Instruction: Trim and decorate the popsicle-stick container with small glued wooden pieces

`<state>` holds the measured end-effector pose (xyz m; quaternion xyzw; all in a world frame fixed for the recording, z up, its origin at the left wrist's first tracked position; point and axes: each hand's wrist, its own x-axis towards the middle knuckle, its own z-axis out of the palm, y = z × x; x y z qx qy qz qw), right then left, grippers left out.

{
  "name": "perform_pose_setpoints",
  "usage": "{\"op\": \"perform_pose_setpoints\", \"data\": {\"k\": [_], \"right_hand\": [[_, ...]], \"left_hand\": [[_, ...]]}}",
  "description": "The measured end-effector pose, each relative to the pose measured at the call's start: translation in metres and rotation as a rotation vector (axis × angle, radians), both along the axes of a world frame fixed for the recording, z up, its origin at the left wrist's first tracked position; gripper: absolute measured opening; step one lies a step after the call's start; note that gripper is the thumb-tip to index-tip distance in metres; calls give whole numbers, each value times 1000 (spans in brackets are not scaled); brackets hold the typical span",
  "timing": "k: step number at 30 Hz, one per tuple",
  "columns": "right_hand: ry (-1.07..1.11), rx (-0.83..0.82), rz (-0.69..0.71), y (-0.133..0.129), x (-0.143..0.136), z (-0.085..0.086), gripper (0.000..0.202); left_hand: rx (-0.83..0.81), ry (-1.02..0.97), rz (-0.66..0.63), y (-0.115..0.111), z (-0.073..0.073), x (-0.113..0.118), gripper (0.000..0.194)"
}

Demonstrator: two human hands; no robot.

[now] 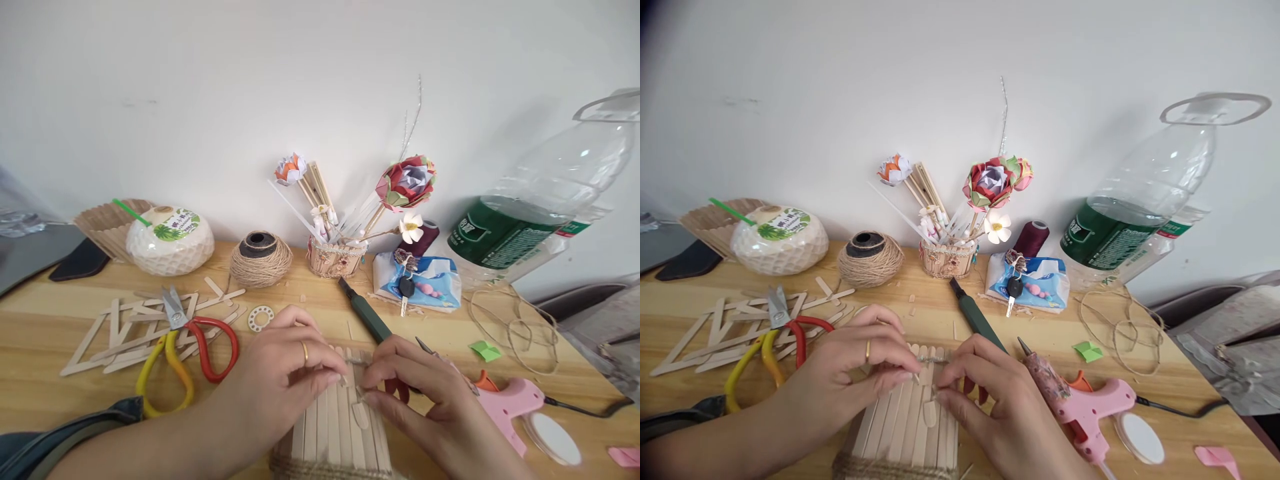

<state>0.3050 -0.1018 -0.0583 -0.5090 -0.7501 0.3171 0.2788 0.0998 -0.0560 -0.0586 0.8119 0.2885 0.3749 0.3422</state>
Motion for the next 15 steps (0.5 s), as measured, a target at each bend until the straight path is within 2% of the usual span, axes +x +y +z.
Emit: {"op": "perform_pose_setpoints", "data": {"k": [7,15], "right_hand": [[38,-2,-35,0,0,1,6],[23,-18,-27,-2,0,1,9]], "left_hand": [[106,60,-44,1,3,0,16],[173,128,-85,0,5,-8,22]]}}
